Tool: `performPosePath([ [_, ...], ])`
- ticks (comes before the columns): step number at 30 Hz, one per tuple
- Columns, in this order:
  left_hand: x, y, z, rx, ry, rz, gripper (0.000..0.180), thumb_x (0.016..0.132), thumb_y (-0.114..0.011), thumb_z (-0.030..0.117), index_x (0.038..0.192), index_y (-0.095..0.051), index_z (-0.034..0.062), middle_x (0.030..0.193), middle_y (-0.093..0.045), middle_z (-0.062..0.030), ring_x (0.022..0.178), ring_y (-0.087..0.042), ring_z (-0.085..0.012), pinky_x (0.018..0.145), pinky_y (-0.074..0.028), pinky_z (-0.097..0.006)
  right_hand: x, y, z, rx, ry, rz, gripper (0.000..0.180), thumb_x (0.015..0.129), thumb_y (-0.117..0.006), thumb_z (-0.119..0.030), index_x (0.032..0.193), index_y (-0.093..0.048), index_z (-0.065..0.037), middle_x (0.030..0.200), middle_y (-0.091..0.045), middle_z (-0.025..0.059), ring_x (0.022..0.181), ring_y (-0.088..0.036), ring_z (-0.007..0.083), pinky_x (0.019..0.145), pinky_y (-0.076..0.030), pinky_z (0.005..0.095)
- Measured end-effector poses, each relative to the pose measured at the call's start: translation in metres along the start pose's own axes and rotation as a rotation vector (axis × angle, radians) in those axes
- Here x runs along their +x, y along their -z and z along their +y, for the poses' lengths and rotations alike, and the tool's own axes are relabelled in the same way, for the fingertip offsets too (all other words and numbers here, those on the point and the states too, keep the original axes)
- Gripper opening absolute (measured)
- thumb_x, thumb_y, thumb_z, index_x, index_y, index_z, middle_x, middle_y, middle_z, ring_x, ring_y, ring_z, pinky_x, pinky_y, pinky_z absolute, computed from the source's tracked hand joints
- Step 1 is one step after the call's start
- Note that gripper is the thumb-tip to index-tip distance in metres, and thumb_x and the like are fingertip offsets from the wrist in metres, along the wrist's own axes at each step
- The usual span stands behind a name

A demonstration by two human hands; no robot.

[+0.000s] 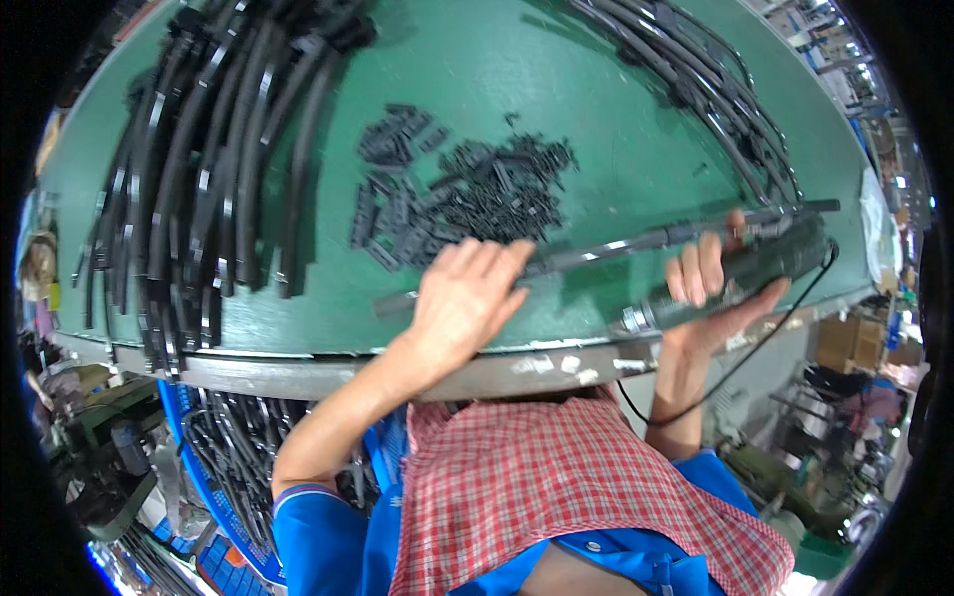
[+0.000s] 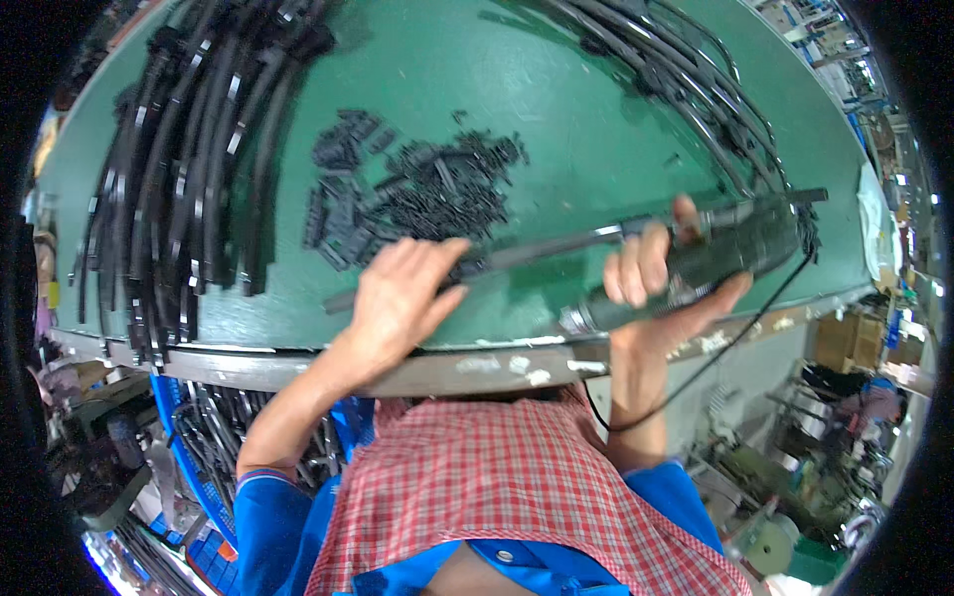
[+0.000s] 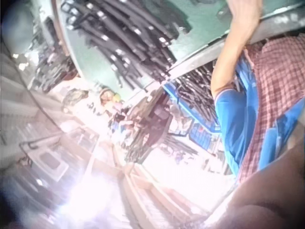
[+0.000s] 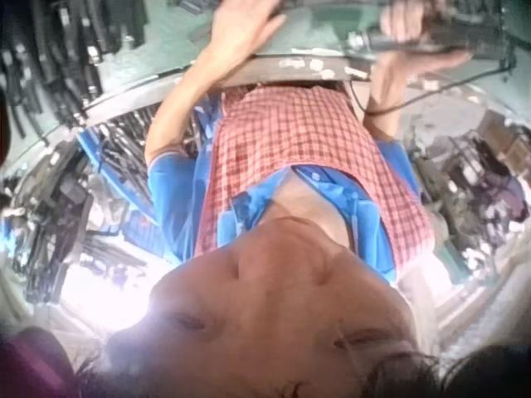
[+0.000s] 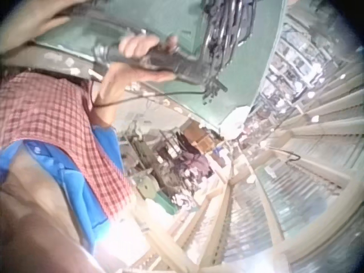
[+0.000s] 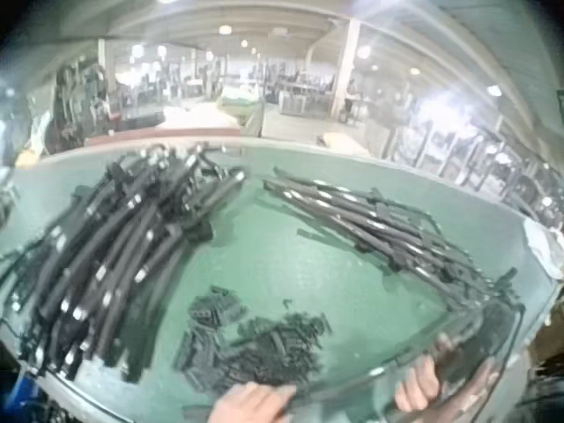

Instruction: The person uses a power drill to fasten small black plastic clips onto curved black rods at a green worktable. They repeatedly pick up a rod, align a clip, and drive a screw into it, then place the finished assembly aside.

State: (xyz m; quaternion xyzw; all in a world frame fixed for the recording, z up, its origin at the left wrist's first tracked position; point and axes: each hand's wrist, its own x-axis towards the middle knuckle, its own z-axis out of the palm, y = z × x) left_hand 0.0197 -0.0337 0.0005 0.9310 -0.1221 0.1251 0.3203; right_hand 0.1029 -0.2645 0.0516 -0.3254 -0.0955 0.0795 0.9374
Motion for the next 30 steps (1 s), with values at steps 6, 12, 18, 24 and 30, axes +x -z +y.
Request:
performPosePath([
  [6,0.011,0.051,-0.01,-0.172,0.149,-0.051,0.039,0.082,-0.069,0.012,0.12,-0.061,0.0066,0.09,-0.063,-0.0148,0.081,-0.061,-0.0308,0.073,-0.052,-0.037,-0.035,0.051,-0.007,0.023,0.042,0.273,0.072,0.089,-0.045,-0.065,0.127,-0.047,-0.004,0.06,-0.034,0.0004,0.046,-0.034,0.0116,0.04,-0.031,0.0275],
  [12,0.031,0.154,-0.103,0.098,0.581,0.354,0.044,0.087,-0.061,0.015,0.125,-0.054,-0.0059,0.106,-0.067,-0.0226,0.098,-0.065,-0.0205,0.083,-0.049,-0.029,-0.032,0.055,-0.012,0.061,0.01,0.5,0.066,0.093,-0.039,-0.064,0.121,-0.048,-0.005,0.06,-0.035,-0.0012,0.046,-0.033,0.0102,0.041,-0.03,0.0258],
  [18,0.046,0.179,-0.133,0.243,0.815,0.28,0.042,0.089,-0.058,0.023,0.124,-0.056,-0.0008,0.076,-0.067,-0.0179,0.066,-0.066,-0.0237,0.065,-0.051,-0.037,-0.034,0.071,-0.021,0.174,-0.08,0.531,0.061,0.094,-0.039,-0.062,0.117,-0.052,-0.007,0.062,-0.037,-0.0017,0.051,-0.035,0.0104,0.047,-0.03,0.0257],
  [24,0.055,0.212,-0.17,0.955,0.678,-0.244,0.042,0.086,-0.054,0.041,0.092,-0.068,0.0014,0.078,-0.065,-0.0258,0.077,-0.065,-0.039,0.07,-0.05,-0.048,-0.03,0.084,-0.025,0.384,-0.185,0.568,0.062,0.092,-0.038,-0.065,0.113,-0.056,-0.009,0.063,-0.04,-0.0012,0.053,-0.036,0.0108,0.05,-0.032,0.0271],
  [30,0.25,0.122,-0.096,0.554,0.064,0.021,0.032,0.089,-0.057,0.028,0.111,-0.065,0.0063,0.099,-0.066,-0.0129,0.092,-0.064,-0.0334,0.079,-0.05,-0.041,-0.029,0.089,-0.022,0.392,-0.191,0.607,0.066,0.091,-0.034,-0.069,0.117,-0.055,-0.011,0.063,-0.042,-0.0005,0.053,-0.039,0.0121,0.052,-0.034,0.0295],
])
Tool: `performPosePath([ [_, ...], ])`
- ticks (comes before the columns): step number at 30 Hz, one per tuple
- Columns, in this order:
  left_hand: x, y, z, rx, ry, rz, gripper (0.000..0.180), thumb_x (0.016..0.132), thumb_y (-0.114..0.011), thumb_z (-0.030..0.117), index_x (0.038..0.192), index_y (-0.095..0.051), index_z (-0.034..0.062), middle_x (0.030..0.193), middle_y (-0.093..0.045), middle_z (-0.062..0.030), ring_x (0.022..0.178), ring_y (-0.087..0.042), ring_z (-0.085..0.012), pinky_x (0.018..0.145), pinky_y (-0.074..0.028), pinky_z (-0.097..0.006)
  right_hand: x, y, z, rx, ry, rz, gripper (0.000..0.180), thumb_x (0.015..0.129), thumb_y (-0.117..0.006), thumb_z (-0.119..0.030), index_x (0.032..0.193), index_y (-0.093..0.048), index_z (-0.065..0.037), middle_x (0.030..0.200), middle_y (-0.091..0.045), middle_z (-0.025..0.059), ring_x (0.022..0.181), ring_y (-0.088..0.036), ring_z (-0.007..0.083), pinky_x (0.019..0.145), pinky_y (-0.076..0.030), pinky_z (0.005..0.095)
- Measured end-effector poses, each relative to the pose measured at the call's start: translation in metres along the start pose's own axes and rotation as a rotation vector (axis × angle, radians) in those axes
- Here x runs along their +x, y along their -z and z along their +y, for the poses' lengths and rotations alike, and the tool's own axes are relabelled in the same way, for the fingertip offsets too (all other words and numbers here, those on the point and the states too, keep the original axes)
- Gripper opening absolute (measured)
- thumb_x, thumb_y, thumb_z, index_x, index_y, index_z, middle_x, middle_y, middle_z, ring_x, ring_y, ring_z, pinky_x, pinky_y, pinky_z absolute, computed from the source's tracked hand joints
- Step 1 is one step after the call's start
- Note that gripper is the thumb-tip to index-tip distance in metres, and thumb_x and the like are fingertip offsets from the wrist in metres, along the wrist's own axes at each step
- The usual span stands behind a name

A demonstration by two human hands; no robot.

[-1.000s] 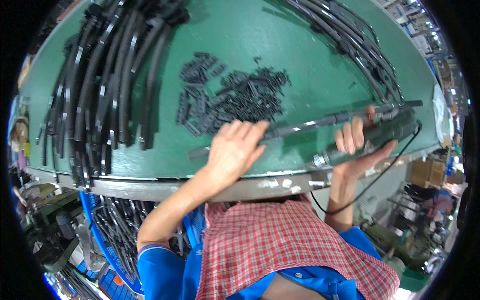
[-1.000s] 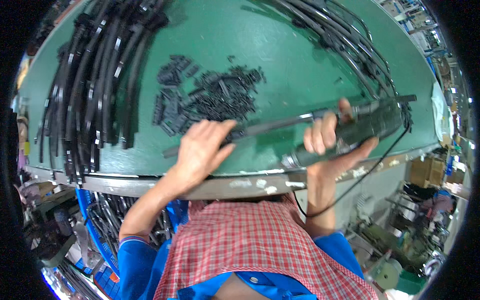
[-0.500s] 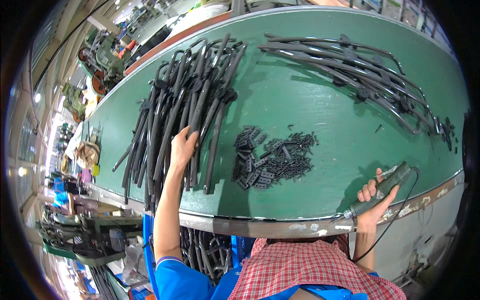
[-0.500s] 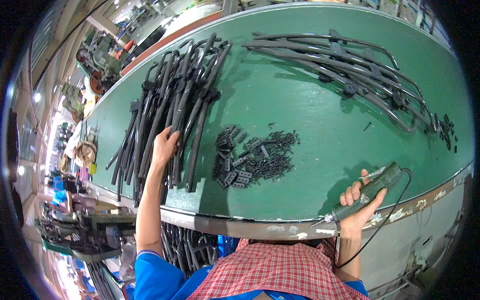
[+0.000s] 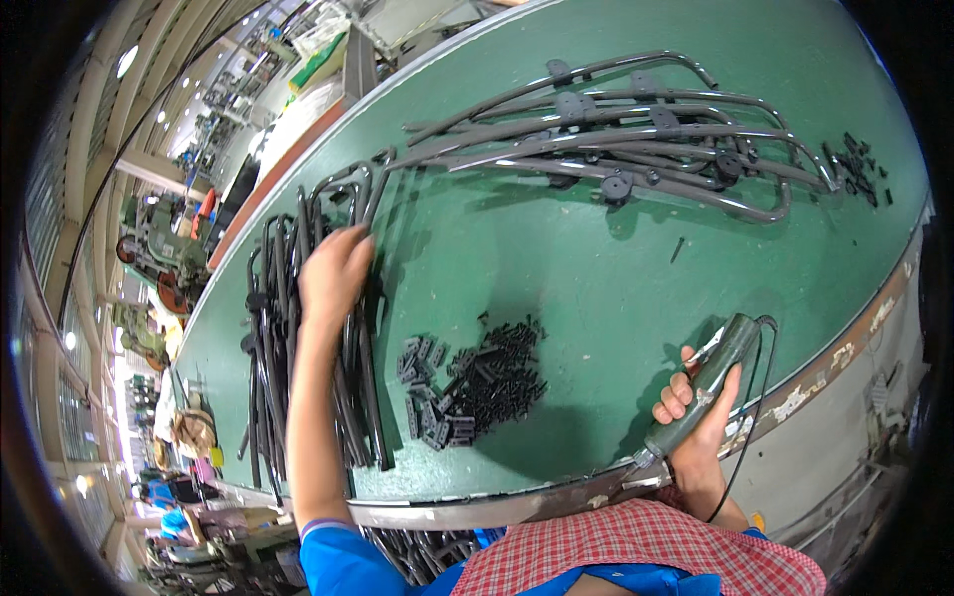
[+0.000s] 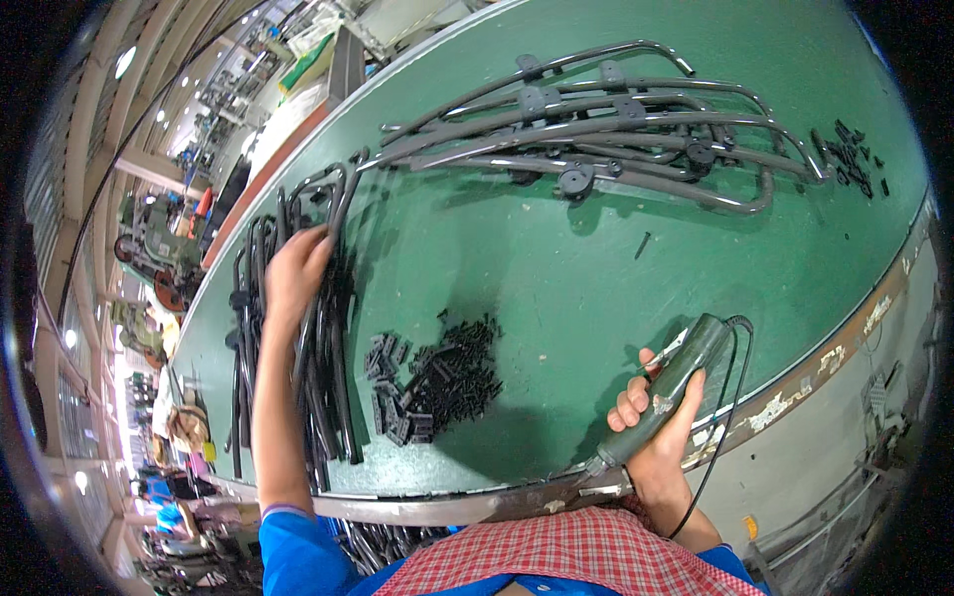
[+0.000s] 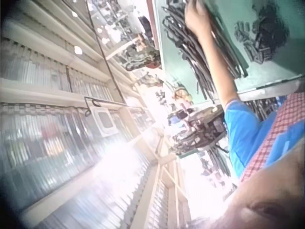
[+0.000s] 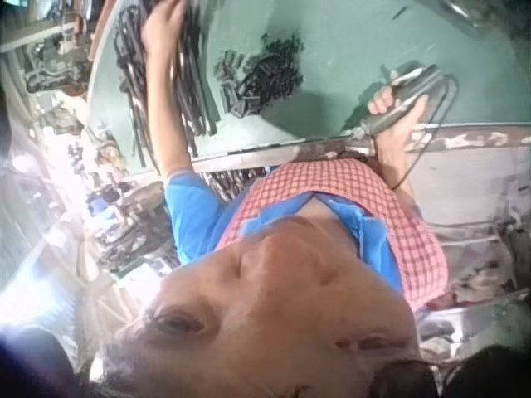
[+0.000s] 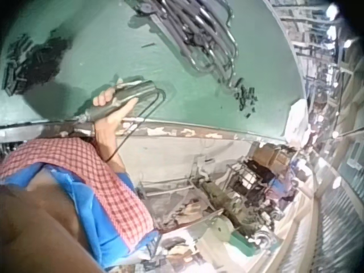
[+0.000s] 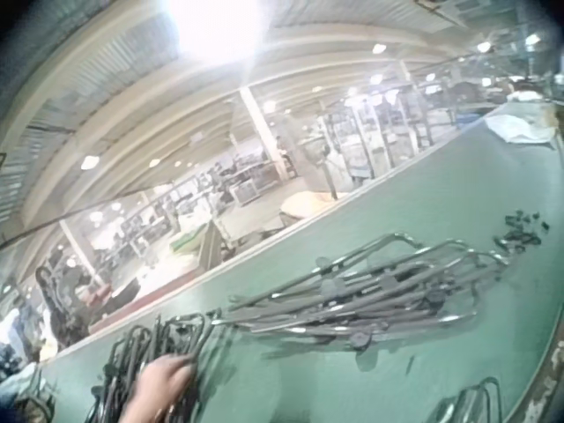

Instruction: The person uses a power drill to fasten small black plastic clips onto curved black rods at a green worktable. They repeatedly pick up a rod, align a clip, and drive a screw into it, then place the finished assembly aside.

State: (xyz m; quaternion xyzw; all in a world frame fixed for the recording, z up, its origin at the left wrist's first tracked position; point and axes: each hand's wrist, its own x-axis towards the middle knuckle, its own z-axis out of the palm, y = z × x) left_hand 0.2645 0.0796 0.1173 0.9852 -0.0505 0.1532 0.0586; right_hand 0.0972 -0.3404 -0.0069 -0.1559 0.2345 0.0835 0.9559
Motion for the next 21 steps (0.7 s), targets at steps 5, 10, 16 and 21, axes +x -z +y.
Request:
performPosePath([
  [5,0.109,-0.132,0.092,0.106,-0.424,0.025,0.044,0.082,-0.065,0.017,0.124,-0.053,0.0086,0.112,-0.057,-0.0139,0.109,-0.054,-0.032,0.087,-0.048,-0.042,0.0,0.005,0.001,0.016,-0.057,-0.055,0.071,0.089,-0.036,-0.071,0.12,-0.052,-0.01,0.064,-0.042,0.0008,0.056,-0.041,0.0148,0.055,-0.037,0.0323],
  [10,0.111,-0.1,0.143,-0.096,-0.466,-0.078,0.024,0.084,-0.062,0.013,0.106,-0.06,0.0041,0.104,-0.056,-0.0127,0.101,-0.055,-0.0327,0.08,-0.048,-0.042,-0.002,0.008,-0.004,0.046,-0.021,-0.049,0.072,0.089,-0.036,-0.071,0.122,-0.049,-0.008,0.066,-0.042,0.0015,0.058,-0.042,0.0156,0.057,-0.038,0.033],
  [16,0.074,-0.142,0.14,0.029,-0.482,-0.026,0.067,0.082,-0.067,0.021,0.137,-0.036,0.0014,0.124,-0.051,-0.0189,0.118,-0.046,-0.0355,0.099,-0.039,-0.045,-0.001,-0.003,-0.003,0.013,-0.041,-0.017,0.068,0.091,-0.036,-0.067,0.119,-0.049,-0.007,0.067,-0.045,0.0036,0.057,-0.043,0.0159,0.057,-0.039,0.033],
  [21,0.094,-0.153,0.145,-0.095,-0.402,0.011,0.029,0.088,-0.061,0.019,0.111,-0.051,0.006,0.104,-0.059,-0.0182,0.084,-0.062,-0.0379,0.069,-0.05,-0.045,-0.001,-0.016,-0.002,-0.019,-0.026,0.027,0.067,0.09,-0.04,-0.068,0.116,-0.052,-0.007,0.064,-0.04,-0.0004,0.055,-0.039,0.0124,0.053,-0.035,0.0287],
])
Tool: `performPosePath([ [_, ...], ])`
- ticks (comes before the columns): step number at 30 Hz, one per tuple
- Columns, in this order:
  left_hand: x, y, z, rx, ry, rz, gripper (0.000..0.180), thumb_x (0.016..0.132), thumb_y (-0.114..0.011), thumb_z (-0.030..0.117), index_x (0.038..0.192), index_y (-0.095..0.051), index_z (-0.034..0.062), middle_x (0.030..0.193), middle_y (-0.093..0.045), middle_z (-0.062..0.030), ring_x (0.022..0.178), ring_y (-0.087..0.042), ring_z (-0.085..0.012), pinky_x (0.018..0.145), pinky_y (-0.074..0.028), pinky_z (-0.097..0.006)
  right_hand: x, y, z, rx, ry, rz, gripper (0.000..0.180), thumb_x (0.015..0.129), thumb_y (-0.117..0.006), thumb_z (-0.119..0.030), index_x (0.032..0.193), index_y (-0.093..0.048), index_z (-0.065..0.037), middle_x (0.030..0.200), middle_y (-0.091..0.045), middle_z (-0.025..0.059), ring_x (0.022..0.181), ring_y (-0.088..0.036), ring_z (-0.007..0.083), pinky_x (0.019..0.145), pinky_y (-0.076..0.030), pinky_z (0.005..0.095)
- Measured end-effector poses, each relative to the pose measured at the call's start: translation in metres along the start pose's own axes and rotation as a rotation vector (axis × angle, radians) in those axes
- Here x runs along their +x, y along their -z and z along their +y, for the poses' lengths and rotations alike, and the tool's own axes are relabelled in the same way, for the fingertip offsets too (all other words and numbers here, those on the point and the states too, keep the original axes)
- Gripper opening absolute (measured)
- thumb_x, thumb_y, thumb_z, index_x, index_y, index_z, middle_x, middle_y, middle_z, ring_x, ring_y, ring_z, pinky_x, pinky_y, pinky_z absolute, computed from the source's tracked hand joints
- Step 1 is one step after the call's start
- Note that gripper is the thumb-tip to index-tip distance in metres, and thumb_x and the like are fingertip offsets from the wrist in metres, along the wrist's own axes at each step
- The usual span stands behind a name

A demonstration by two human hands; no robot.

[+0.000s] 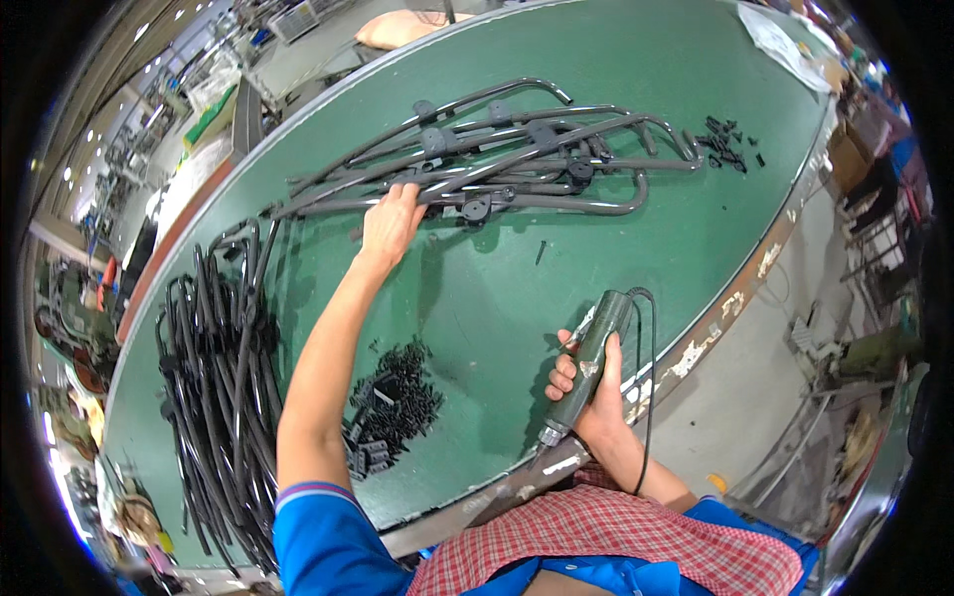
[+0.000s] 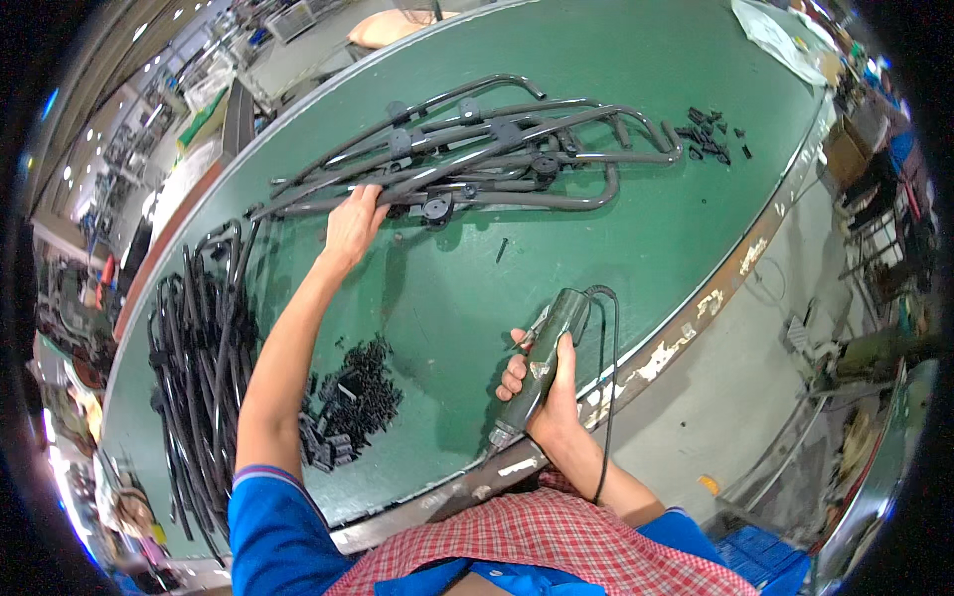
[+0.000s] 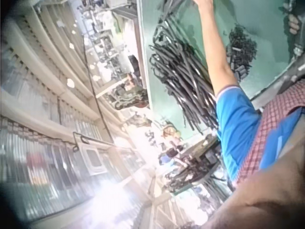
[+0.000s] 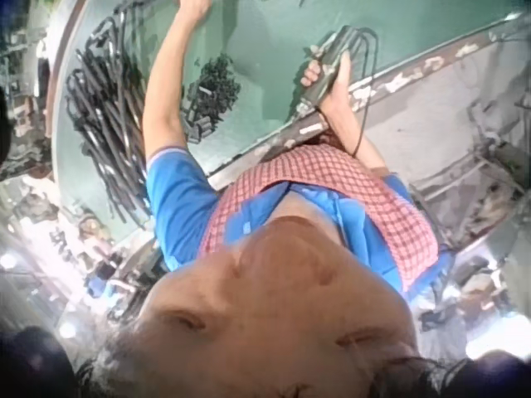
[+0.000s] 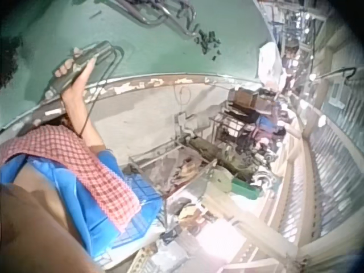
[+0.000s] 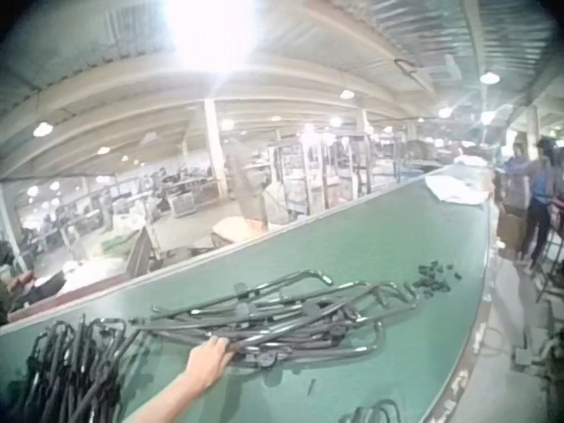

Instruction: The person uses a power drill to fasten small black plastic clips onto curved black rods at a green worktable. They repeatedly pick up a rod, align a clip, and drive a screw into it, then place the finished assembly aside.

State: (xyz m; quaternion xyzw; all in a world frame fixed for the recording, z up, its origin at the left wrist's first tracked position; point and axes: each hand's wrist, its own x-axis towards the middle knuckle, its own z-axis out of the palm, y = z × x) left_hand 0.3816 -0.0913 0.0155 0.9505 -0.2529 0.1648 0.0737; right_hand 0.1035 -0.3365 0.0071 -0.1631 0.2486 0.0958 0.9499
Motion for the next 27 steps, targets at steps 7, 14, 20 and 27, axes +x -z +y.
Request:
performPosePath([
  [7,-0.118,0.077,0.059,-0.43,0.129,0.036,0.033,0.089,-0.062,0.018,0.119,-0.057,0.0063,0.095,-0.064,-0.0163,0.079,-0.063,-0.0342,0.068,-0.051,-0.039,0.002,0.017,0.001,0.067,-0.004,-0.114,0.064,0.09,-0.04,-0.068,0.112,-0.052,-0.009,0.064,-0.036,-0.0019,0.053,-0.034,0.0115,0.051,-0.03,0.0284],
  [14,-0.335,0.138,0.114,-0.604,0.502,-0.195,0.034,0.087,-0.066,0.023,0.118,-0.061,0.0082,0.09,-0.066,-0.0139,0.077,-0.065,-0.0307,0.065,-0.052,-0.037,-0.011,-0.026,0.003,-0.025,0.027,-0.68,0.078,0.083,-0.049,-0.072,0.124,-0.047,-0.006,0.062,-0.038,0.0002,0.047,-0.037,0.0112,0.045,-0.036,0.0281],
  [20,-0.343,0.117,0.124,-0.532,0.46,-0.262,0.03,0.084,-0.068,0.021,0.111,-0.063,0.0073,0.077,-0.061,-0.0094,0.068,-0.061,-0.0272,0.058,-0.048,-0.037,0.026,-0.104,0.057,-0.416,0.438,-0.609,0.09,0.078,-0.045,-0.08,0.13,-0.043,-0.005,0.066,-0.043,0.0002,0.055,-0.043,0.0127,0.051,-0.039,0.0314],
  [27,-0.337,0.094,0.124,-0.426,0.289,-0.054,0.03,0.077,-0.071,0.024,0.102,-0.066,0.0079,0.08,-0.058,-0.0056,0.073,-0.056,-0.0237,0.064,-0.049,-0.036,0.043,-0.096,0.11,-0.843,0.604,-0.568,0.1,0.074,-0.043,-0.085,0.133,-0.038,-0.004,0.072,-0.049,0.0025,0.059,-0.047,0.0159,0.058,-0.043,0.0351],
])
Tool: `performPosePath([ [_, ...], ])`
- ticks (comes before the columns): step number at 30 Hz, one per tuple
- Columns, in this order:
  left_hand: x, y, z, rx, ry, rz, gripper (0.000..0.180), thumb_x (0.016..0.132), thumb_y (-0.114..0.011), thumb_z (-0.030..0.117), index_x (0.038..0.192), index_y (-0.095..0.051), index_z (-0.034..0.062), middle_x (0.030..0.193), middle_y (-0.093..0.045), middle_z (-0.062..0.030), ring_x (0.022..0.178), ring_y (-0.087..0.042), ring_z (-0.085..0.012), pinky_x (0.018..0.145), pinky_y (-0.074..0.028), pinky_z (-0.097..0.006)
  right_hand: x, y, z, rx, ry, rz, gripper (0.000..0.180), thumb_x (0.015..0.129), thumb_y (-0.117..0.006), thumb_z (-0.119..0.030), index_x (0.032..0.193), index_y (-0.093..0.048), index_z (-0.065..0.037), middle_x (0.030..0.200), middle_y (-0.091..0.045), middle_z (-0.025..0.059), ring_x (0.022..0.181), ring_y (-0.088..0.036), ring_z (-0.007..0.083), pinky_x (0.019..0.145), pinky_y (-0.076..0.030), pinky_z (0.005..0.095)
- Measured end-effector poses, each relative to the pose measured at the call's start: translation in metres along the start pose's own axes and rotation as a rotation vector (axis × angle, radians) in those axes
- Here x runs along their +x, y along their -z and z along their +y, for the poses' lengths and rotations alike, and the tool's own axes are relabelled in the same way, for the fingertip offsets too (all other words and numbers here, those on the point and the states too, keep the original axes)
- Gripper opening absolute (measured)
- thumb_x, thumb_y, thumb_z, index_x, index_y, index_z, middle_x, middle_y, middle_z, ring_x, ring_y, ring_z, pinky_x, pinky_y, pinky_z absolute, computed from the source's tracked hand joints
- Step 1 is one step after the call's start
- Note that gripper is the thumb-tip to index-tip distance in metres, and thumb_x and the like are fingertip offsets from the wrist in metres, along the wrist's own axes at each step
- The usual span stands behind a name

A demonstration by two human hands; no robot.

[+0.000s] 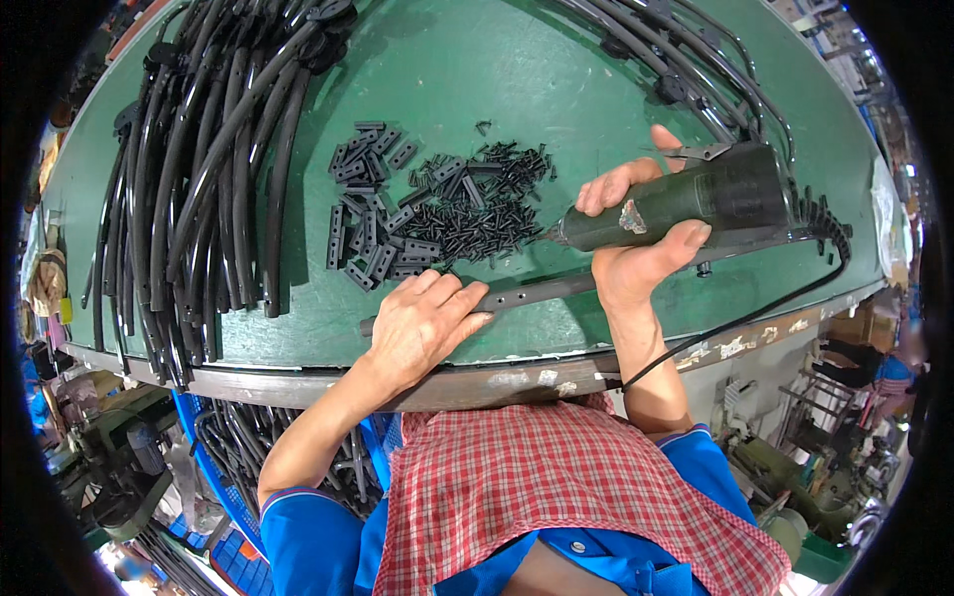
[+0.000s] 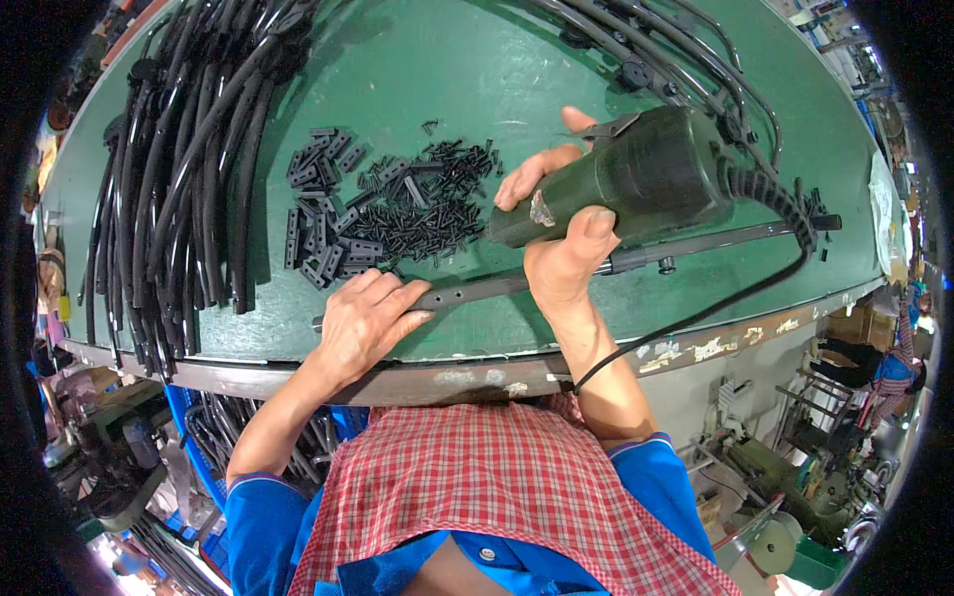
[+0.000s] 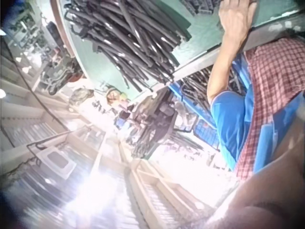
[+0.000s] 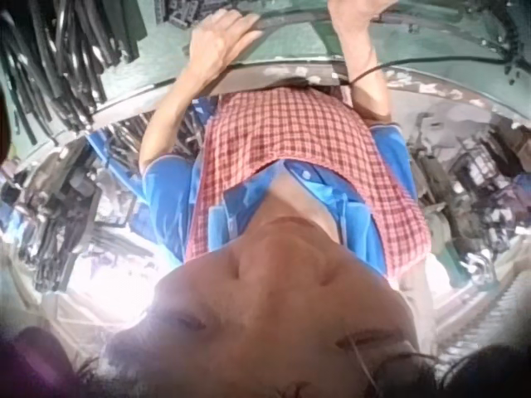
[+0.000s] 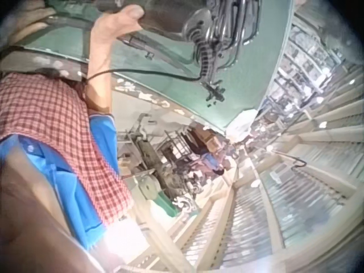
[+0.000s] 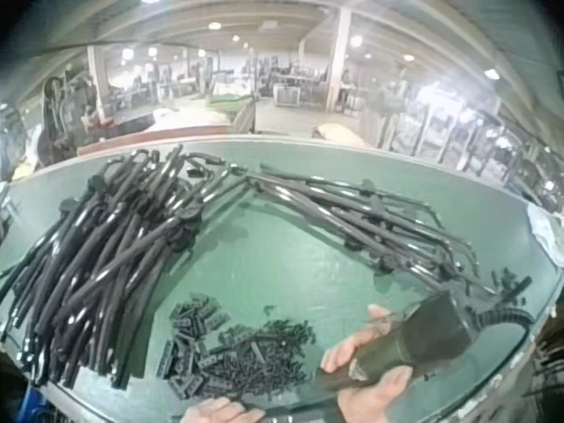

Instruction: The person uses a power drill to fasten small black plastic clips onto curved black rods at a green worktable. They repeatedly pick up a rod, align a clip, and drive a screw into it, then place the finished assembly aside.

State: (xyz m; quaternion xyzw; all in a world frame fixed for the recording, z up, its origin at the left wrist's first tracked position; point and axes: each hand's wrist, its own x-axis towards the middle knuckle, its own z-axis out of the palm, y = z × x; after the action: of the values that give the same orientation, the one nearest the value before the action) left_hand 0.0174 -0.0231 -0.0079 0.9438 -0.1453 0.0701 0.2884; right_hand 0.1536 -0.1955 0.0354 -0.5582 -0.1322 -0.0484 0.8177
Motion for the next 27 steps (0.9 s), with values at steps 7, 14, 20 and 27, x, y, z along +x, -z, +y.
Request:
performPosePath([
  [7,-0.003,0.003,-0.002,-0.128,0.033,0.033,0.036,0.074,-0.074,0.023,0.104,-0.067,0.0049,0.088,-0.06,-0.0076,0.078,-0.057,-0.0245,0.068,-0.05,-0.035,-0.005,-0.004,-0.011,0.204,-0.027,0.024,0.101,0.074,-0.044,-0.085,0.134,-0.038,-0.003,0.069,-0.045,0.0019,0.058,-0.045,0.0145,0.055,-0.039,0.0328],
  [14,-0.003,0.005,-0.003,-0.247,0.143,0.19,0.038,0.075,-0.074,0.023,0.108,-0.067,0.0059,0.1,-0.062,-0.0095,0.089,-0.059,-0.0272,0.075,-0.05,-0.035,-0.018,-0.015,-0.025,0.562,-0.105,-0.066,0.091,0.08,-0.051,-0.075,0.132,-0.041,-0.002,0.073,-0.044,0.002,0.062,-0.043,0.0134,0.058,-0.038,0.0314],
  [20,-0.006,0.001,-0.013,-0.316,0.033,0.236,0.023,0.074,-0.072,0.014,0.097,-0.071,0.0076,0.094,-0.063,-0.0056,0.089,-0.058,-0.0254,0.074,-0.051,-0.035,-0.029,-0.027,-0.022,0.596,-0.161,-0.082,0.092,0.08,-0.052,-0.074,0.135,-0.039,-0.002,0.074,-0.045,0.0024,0.062,-0.044,0.0144,0.059,-0.038,0.0324],
  [27,-0.008,0.002,-0.01,-0.362,0.065,0.201,0.022,0.075,-0.07,0.009,0.096,-0.072,0.0052,0.093,-0.064,-0.0092,0.089,-0.059,-0.0272,0.077,-0.049,-0.037,-0.031,-0.027,-0.025,0.537,-0.091,-0.1,0.093,0.08,-0.049,-0.076,0.135,-0.04,-0.002,0.073,-0.046,0.0032,0.062,-0.045,0.0154,0.058,-0.037,0.0327],
])
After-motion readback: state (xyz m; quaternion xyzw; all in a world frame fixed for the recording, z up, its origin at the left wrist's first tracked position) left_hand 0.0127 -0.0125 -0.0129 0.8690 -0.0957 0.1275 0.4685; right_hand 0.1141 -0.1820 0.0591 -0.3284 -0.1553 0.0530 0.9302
